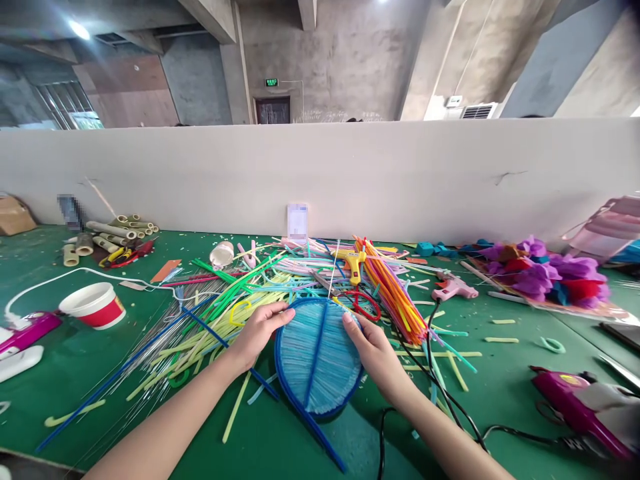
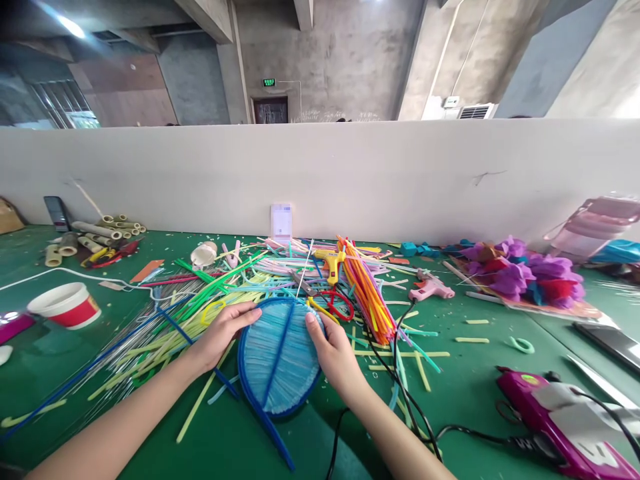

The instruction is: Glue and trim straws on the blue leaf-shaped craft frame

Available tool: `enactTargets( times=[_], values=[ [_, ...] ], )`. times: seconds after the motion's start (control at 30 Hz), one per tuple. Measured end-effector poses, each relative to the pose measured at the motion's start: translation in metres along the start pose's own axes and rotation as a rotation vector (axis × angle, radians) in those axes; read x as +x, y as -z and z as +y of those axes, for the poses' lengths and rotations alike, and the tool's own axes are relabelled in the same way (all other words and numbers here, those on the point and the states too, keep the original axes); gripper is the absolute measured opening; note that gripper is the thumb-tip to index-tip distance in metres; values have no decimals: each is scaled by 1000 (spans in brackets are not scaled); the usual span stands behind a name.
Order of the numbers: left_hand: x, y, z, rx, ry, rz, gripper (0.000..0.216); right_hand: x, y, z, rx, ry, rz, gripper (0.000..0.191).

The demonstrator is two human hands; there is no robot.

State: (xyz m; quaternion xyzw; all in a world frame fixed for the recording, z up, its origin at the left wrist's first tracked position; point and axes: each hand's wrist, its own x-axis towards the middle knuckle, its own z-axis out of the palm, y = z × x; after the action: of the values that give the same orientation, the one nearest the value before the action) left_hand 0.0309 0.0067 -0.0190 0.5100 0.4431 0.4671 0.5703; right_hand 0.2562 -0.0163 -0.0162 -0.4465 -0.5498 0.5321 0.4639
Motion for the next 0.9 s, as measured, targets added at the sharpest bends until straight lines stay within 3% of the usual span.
enactTargets(
  times=[0.13, 0.3, 0.4, 0.5, 0.6, 0.7, 0.77, 0.9],
  values=[
    [1, -2, -3, -63, 1, 56, 26, 0, 0, -3, 93, -44, -81, 43],
    [4, -3, -1, -136, 22, 40, 48, 4, 7, -3, 297, 67, 193, 42],
    [4, -2, 4, -165, 39, 37, 55, 7, 14, -3, 371, 146, 278, 39],
    [3, -3, 7, -233, 67, -44, 58, 8, 18, -2, 285, 217, 262, 22],
    [0, -4, 4, -342, 141, -182, 65, 6, 18, 2, 55, 329, 114, 9],
    [0, -4, 1, -394, 164, -120, 50, 3, 15, 8, -309, 456, -15, 35],
    [0, -3, -1, -394, 142, -30, 45, 2, 12, 13, -457, 492, -20, 52],
    [2, -1, -1, -416, 114, 36, 42, 5, 10, 17, -328, 438, 51, 67]
  ],
)
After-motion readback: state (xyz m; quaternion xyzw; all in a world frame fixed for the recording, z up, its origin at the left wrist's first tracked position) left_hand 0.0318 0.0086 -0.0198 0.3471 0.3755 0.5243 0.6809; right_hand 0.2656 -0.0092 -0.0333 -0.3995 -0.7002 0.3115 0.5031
